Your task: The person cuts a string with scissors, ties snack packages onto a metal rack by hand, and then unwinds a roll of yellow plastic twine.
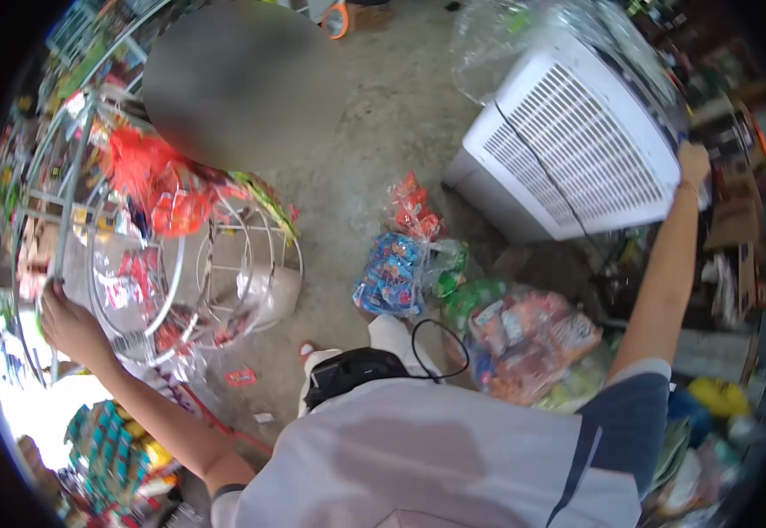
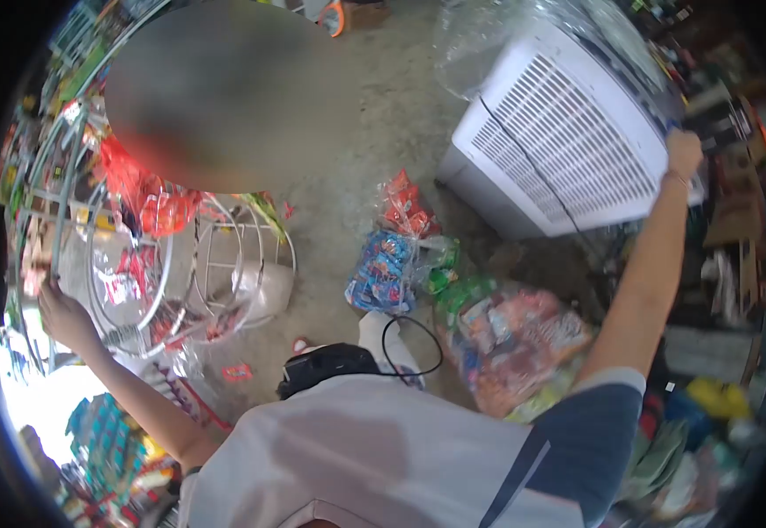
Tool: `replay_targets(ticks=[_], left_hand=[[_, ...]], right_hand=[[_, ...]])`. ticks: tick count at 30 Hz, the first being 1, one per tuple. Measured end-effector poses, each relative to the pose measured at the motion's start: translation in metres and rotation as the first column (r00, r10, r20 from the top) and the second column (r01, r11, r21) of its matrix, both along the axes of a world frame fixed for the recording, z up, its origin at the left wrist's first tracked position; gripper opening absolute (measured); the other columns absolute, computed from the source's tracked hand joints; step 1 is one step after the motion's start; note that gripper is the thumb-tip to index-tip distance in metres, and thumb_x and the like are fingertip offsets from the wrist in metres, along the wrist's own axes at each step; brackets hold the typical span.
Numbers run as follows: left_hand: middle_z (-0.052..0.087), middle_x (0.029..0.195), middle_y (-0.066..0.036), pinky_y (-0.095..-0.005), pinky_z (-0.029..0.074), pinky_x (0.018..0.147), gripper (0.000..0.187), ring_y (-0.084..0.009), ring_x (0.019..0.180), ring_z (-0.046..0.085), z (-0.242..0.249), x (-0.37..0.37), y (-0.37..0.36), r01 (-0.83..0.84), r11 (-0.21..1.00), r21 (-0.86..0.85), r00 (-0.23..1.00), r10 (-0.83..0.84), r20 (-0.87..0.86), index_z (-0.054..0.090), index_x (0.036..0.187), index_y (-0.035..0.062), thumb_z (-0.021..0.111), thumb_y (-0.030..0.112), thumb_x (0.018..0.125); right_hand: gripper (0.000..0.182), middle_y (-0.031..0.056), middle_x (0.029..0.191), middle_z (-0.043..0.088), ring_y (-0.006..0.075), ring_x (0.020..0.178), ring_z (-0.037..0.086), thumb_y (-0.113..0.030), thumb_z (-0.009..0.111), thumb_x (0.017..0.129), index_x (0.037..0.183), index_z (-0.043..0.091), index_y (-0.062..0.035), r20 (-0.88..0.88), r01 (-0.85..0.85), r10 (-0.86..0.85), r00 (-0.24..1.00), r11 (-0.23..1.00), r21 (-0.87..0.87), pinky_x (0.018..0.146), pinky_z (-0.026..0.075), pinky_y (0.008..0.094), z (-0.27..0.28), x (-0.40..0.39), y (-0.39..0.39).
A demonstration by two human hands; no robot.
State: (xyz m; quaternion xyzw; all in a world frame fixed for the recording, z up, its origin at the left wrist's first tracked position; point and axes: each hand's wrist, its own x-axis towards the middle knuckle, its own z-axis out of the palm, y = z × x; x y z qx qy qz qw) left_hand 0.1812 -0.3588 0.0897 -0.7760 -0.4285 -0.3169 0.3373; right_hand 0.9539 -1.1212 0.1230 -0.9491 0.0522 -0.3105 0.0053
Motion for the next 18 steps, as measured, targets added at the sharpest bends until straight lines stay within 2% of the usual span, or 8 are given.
replay_targets(ticks=[1, 3, 6, 11, 14, 16, 17, 18], left_hand=[[0.069, 0.103, -0.009, -0.0443, 0.045, 0.079, 0.026, -0.0313, 0.092, 0.063, -0.003, 0.007, 0.008, -0.032, 0.999, -0.015, 0.999, 0.032, 0.001, 0.064, 0.115, 0.0115, 0.049, 0.027, 0.101], [0.070, 0.106, -0.008, -0.0452, 0.046, 0.078, 0.027, -0.0310, 0.096, 0.064, -0.003, 0.022, 0.013, -0.115, 0.992, -0.045, 0.993, 0.114, -0.025, 0.064, 0.118, 0.0141, 0.047, 0.029, 0.102], [0.070, 0.108, -0.005, -0.0456, 0.046, 0.077, 0.030, -0.0299, 0.097, 0.065, -0.002, 0.038, 0.014, -0.201, 0.978, -0.056, 0.979, 0.198, -0.055, 0.064, 0.120, 0.0191, 0.044, 0.034, 0.103], [0.069, 0.111, -0.007, -0.0507, 0.047, 0.079, 0.037, -0.0330, 0.099, 0.065, 0.003, 0.058, 0.008, -0.259, 0.965, -0.050, 0.963, 0.254, -0.087, 0.062, 0.121, 0.0222, 0.039, 0.044, 0.103], [0.070, 0.109, -0.003, -0.0496, 0.046, 0.075, 0.036, -0.0293, 0.094, 0.065, 0.007, 0.068, 0.002, -0.235, 0.972, 0.022, 0.969, 0.236, -0.077, 0.065, 0.118, 0.0223, 0.040, 0.044, 0.102], [0.069, 0.111, -0.002, -0.0528, 0.045, 0.076, 0.041, -0.0301, 0.099, 0.063, 0.004, 0.058, 0.022, -0.223, 0.974, 0.034, 0.971, 0.225, -0.083, 0.065, 0.117, 0.0220, 0.037, 0.048, 0.102], [0.069, 0.111, -0.002, -0.0535, 0.044, 0.077, 0.042, -0.0301, 0.100, 0.063, 0.003, 0.058, 0.027, -0.224, 0.974, 0.043, 0.970, 0.227, -0.086, 0.065, 0.117, 0.0218, 0.037, 0.049, 0.102], [0.069, 0.111, -0.002, -0.0542, 0.044, 0.077, 0.043, -0.0301, 0.101, 0.062, 0.001, 0.060, 0.033, -0.220, 0.974, 0.052, 0.971, 0.224, -0.085, 0.065, 0.117, 0.0216, 0.037, 0.049, 0.102]], right_hand=[[0.047, 0.0286, 0.106, 0.066, 0.0480, 0.106, 0.061, -0.038, 0.056, 0.081, 0.098, 0.070, 0.0033, -0.092, -0.031, 0.020, 0.996, 0.992, -0.124, 0.094, 0.048, 0.0496, 0.006, 0.045, -0.023], [0.046, 0.0285, 0.111, 0.065, 0.0466, 0.110, 0.060, -0.036, 0.058, 0.081, 0.102, 0.070, 0.0030, -0.112, 0.018, -0.036, 0.993, 0.987, -0.159, 0.095, 0.047, 0.0497, 0.010, 0.089, -0.030], [0.050, 0.0273, 0.114, 0.065, 0.0445, 0.111, 0.060, -0.035, 0.048, 0.086, 0.107, 0.068, 0.0044, -0.187, 0.039, -0.085, 0.979, 0.970, -0.239, 0.096, 0.047, 0.0485, 0.012, 0.118, -0.019], [0.053, 0.0235, 0.119, 0.065, 0.0440, 0.115, 0.059, -0.038, 0.042, 0.088, 0.112, 0.068, 0.0022, -0.270, 0.096, -0.160, 0.949, 0.967, -0.235, 0.097, 0.046, 0.0502, 0.009, 0.174, -0.032], [0.055, 0.0227, 0.117, 0.067, 0.0441, 0.112, 0.060, -0.041, 0.040, 0.088, 0.110, 0.071, -0.0003, -0.100, 0.096, -0.140, 0.985, 0.930, -0.354, 0.094, 0.046, 0.0524, -0.001, 0.144, -0.017], [0.044, 0.0200, 0.096, 0.072, 0.0413, 0.083, 0.069, -0.036, 0.049, 0.085, 0.100, 0.073, -0.0031, 0.299, 0.022, 0.144, 0.943, 0.873, -0.487, 0.074, 0.053, 0.0526, -0.019, 0.100, -0.006], [0.038, 0.0180, 0.088, 0.072, 0.0389, 0.072, 0.069, -0.034, 0.053, 0.084, 0.098, 0.073, -0.0048, 0.391, -0.040, 0.278, 0.877, 0.854, -0.518, 0.067, 0.054, 0.0508, -0.023, 0.055, 0.018], [0.032, 0.0186, 0.088, 0.071, 0.0369, 0.077, 0.069, -0.029, 0.059, 0.083, 0.101, 0.073, -0.0062, 0.394, -0.165, 0.353, 0.848, 0.884, -0.437, 0.072, 0.054, 0.0480, -0.031, -0.007, 0.053]])
